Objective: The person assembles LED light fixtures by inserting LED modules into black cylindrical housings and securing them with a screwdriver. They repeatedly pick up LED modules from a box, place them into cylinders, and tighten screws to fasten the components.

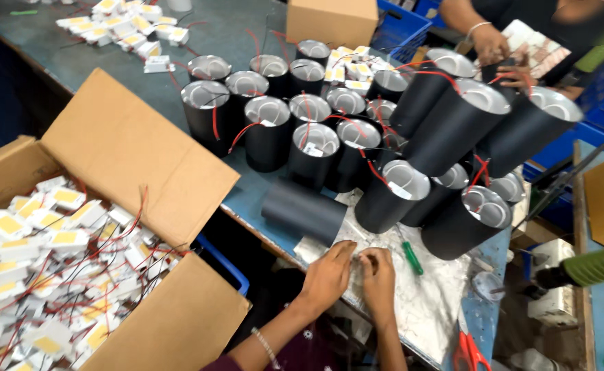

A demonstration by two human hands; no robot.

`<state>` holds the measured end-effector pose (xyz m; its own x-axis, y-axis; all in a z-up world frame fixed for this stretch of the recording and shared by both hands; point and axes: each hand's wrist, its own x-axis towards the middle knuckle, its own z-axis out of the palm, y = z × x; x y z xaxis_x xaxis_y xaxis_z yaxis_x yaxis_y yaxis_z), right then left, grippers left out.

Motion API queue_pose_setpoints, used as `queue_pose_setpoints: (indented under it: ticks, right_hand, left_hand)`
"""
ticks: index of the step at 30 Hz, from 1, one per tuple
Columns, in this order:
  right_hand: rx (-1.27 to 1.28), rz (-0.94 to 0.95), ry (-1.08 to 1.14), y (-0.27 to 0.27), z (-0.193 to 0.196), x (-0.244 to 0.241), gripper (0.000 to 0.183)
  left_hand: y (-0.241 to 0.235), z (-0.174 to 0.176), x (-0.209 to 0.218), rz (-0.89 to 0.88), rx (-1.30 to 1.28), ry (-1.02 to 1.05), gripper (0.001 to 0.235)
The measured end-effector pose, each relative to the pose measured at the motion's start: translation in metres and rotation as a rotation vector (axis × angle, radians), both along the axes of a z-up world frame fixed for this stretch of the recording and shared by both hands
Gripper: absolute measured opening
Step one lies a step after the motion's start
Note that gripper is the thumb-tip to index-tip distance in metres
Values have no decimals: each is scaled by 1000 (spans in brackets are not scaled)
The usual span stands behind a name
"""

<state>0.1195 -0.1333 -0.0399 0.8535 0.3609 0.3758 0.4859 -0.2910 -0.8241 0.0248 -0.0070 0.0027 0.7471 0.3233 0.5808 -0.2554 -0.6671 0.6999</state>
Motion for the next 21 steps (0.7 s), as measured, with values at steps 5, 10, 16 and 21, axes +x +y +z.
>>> queue_pose_setpoints:
  ticks: [5,10,16,21]
  right_hand:
    - [63,4,66,-7,-14,9,12]
    - [36,10,-34,-16,-38,22,9]
    - [122,-7,-62,-27,-70,34,7]
    - [192,-54,-68,3,-29,6,11]
  left_hand:
    - [11,-30,16,-67,-48,28,15]
    - [5,-50,20,55,38,35,12]
    - [1,-70,18,81,88,-50,13]
    - [-4,-96,31,113,106,-17,17]
